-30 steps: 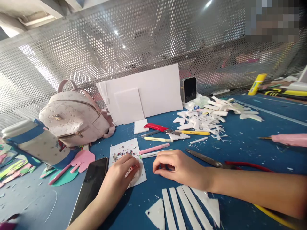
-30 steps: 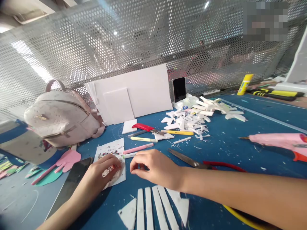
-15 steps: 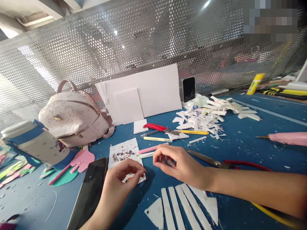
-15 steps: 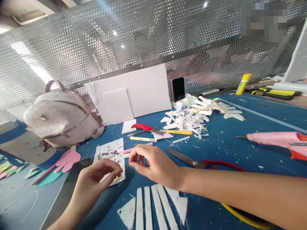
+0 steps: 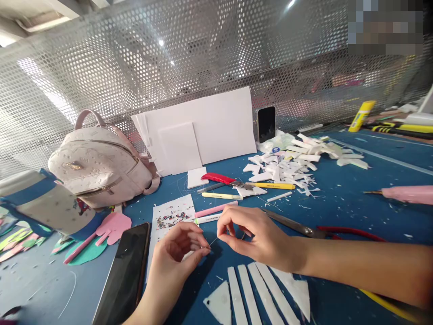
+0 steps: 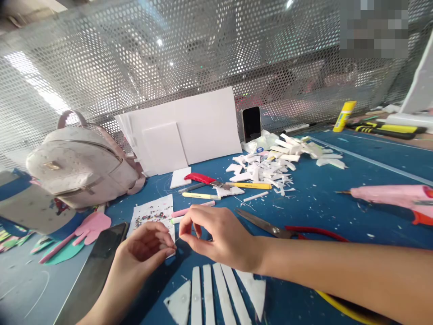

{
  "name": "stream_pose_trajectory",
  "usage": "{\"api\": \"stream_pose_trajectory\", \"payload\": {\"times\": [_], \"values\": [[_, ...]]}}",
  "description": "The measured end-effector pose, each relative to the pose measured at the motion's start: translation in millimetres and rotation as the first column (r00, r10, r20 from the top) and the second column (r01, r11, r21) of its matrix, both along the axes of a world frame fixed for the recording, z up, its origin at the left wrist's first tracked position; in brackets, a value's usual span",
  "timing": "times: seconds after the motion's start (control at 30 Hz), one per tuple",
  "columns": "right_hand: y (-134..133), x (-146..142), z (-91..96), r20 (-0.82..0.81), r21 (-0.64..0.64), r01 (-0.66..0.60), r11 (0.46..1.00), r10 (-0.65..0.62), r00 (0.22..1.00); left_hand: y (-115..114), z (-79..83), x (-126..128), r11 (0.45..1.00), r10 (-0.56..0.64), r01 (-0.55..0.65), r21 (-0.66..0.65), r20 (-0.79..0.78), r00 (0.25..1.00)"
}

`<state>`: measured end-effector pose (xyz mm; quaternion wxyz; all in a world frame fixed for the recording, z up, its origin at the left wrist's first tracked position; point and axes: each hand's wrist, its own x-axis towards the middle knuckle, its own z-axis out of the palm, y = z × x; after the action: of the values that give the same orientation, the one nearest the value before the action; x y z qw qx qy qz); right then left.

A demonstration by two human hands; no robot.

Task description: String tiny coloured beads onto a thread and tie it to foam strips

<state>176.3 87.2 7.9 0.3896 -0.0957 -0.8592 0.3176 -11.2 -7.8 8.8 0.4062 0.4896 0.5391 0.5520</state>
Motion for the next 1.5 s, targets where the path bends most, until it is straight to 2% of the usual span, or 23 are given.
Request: {"api": "stream_pose_trajectory", "payload": {"times": [0.27, 0.5, 0.87, 0.97, 1.13, 1.23, 1.5], "values": [[0, 0, 0.6, 0.008, 0.026, 0.021, 0.999, -0.021, 1.0, 1, -1.8, -4, 0.997, -0.071, 0.073, -0.026, 0.072, 0.995], [0, -1, 1.9, -0.011, 0.092, 0.026, 0.995, -0.025, 1.0, 2, -10.4, -7, 0.991, -0.12, 0.128, -0.035, 0.183, 0.976], [1, -2, -1.8, -0.007, 0.096, 0.021, 0.995, -0.021, 1.0, 4, -13.8, -5, 0.993, -0.097, 0.11, -0.036, 0.258, 0.961], [1, -2, -1.0, 0.006, 0.095, 0.025, 0.995, -0.026, 1.0, 4, -13.4, -4, 0.996, -0.07, 0.081, -0.036, 0.246, 0.967], [1, -2, -0.2, 0.029, 0.119, 0.013, 0.993, -0.016, 0.999, 3, -9.5, -4, 0.992, -0.104, 0.115, -0.045, 0.191, 0.976], [1, -2, -1.2, 0.067, 0.123, 0.002, 0.992, -0.01, 0.998, 0, -6.4, -1, 0.995, -0.063, 0.074, -0.061, 0.168, 0.984], [2, -1, -5.8, 0.158, 0.115, -0.133, 0.984, 0.114, 0.981, -3, -2.8, 0, 0.99, -0.088, 0.096, -0.106, 0.072, 0.993]]}}
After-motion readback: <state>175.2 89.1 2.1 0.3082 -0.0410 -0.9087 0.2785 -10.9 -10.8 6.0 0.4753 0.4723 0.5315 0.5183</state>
